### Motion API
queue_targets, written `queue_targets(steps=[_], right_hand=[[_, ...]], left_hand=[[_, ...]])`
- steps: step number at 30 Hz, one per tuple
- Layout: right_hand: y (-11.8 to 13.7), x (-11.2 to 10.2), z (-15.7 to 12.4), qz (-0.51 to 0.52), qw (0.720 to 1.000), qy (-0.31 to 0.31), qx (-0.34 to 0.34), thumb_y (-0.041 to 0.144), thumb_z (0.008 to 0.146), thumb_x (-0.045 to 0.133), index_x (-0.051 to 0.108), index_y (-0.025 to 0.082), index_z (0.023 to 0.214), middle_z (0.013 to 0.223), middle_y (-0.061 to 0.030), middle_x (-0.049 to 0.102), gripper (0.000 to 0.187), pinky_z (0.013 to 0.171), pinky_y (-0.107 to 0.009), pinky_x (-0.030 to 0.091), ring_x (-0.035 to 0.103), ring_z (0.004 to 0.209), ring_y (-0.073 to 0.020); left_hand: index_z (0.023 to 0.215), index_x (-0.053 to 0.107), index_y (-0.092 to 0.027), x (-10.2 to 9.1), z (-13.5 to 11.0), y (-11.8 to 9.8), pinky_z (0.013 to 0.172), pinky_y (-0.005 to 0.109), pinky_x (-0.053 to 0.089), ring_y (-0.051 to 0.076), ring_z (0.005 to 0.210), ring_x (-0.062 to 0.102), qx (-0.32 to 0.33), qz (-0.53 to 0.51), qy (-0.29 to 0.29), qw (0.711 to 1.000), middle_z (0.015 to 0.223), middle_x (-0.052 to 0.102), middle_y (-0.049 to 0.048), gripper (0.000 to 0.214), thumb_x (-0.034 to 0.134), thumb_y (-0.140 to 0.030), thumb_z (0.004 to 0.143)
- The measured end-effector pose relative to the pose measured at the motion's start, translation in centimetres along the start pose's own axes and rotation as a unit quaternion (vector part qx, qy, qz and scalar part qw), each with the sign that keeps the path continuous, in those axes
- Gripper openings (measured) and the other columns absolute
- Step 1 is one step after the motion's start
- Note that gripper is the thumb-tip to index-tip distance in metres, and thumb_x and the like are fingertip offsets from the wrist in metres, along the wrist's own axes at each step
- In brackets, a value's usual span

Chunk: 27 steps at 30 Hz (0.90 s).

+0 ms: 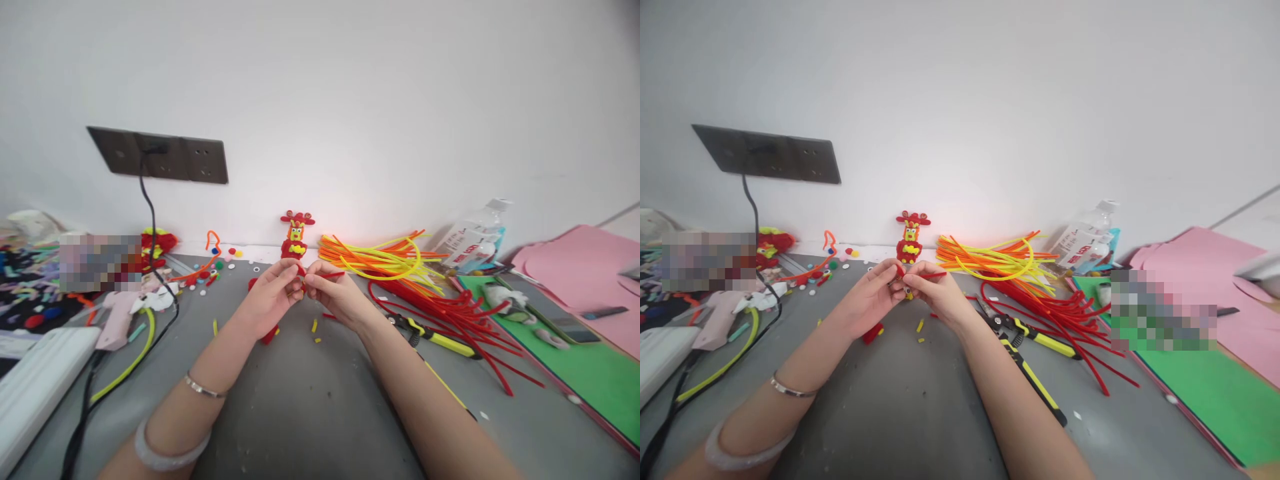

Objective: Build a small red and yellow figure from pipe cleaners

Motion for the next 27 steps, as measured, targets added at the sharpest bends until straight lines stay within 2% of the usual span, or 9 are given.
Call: queue_targets(steps=[4, 8, 13, 17, 22, 27], right_hand=[[0.0, 0.1, 0.0, -0.003, 1.000, 0.005, 0.002, 0.035, 0.067, 0.085, 0.061, 0.017, 0.070, 0.061, 0.0052, 0.055, 0.030, 0.056, -0.022, 0.036, 0.046, 0.056, -0.0068], [0.3, 0.0, 0.0, 0.005, 1.000, 0.006, -0.006, 0.032, 0.066, 0.085, 0.061, 0.018, 0.074, 0.065, 0.0053, 0.057, 0.028, 0.057, -0.022, 0.038, 0.048, 0.057, -0.0065], [0.8, -0.3, 0.1, -0.005, 0.998, -0.021, -0.053, 0.032, 0.068, 0.084, 0.059, 0.018, 0.073, 0.066, 0.0042, 0.059, 0.029, 0.059, -0.022, 0.043, 0.052, 0.059, -0.0082], [0.6, -0.5, 0.1, 0.006, 0.999, -0.022, -0.043, 0.031, 0.068, 0.084, 0.060, 0.019, 0.076, 0.069, 0.0035, 0.061, 0.028, 0.059, -0.022, 0.045, 0.055, 0.061, -0.0085], [0.9, -0.3, 0.0, -0.021, 0.997, 0.024, -0.066, 0.029, 0.070, 0.083, 0.064, 0.019, 0.078, 0.072, 0.0034, 0.059, 0.023, 0.060, -0.021, 0.045, 0.053, 0.063, -0.0080], [1.3, -0.3, -0.2, -0.084, 0.989, 0.044, -0.110, 0.031, 0.069, 0.083, 0.070, 0.020, 0.084, 0.074, 0.0015, 0.063, 0.023, 0.056, -0.022, 0.045, 0.053, 0.060, -0.0085]], left_hand=[[0.088, 0.069, -0.014, 0.2, 0.0, 0.0, 0.056, 0.017, 0.043, 0.003, 0.054, 0.046, -0.008, -0.023, 0.012, 1.000, 0.067, 0.056, -0.0043, 0.017, 0.079, -0.019, 0.075], [0.079, 0.067, -0.013, 0.4, 0.1, 0.0, 0.055, 0.017, 0.041, 0.002, 0.049, 0.039, -0.025, -0.038, 0.025, 0.999, 0.061, 0.051, -0.0062, 0.015, 0.079, -0.019, 0.075], [0.081, 0.068, -0.015, -0.3, 0.1, 0.2, 0.057, 0.018, 0.042, 0.003, 0.054, 0.044, -0.031, 0.008, -0.009, 0.999, 0.065, 0.056, -0.0045, 0.020, 0.083, -0.019, 0.069], [0.079, 0.070, -0.015, -0.5, 0.1, 0.6, 0.059, 0.019, 0.043, 0.004, 0.054, 0.043, -0.051, 0.025, -0.018, 0.998, 0.064, 0.057, -0.0039, 0.020, 0.085, -0.022, 0.067], [0.080, 0.070, -0.013, -0.1, -0.1, 0.6, 0.056, 0.018, 0.042, 0.002, 0.052, 0.040, -0.078, 0.013, 0.020, 0.997, 0.067, 0.056, -0.0034, 0.019, 0.083, -0.023, 0.069], [0.094, 0.070, -0.017, 0.5, -0.7, 0.8, 0.052, 0.016, 0.039, 0.000, 0.049, 0.037, -0.153, 0.020, 0.058, 0.986, 0.075, 0.055, -0.0041, 0.024, 0.081, -0.022, 0.074]])
Point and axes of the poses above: each hand's wrist, its own z-axis towards the middle knuckle, its own x-axis out of the palm, y = z × x, the point moved 5 cm from there along z, towards the middle knuckle
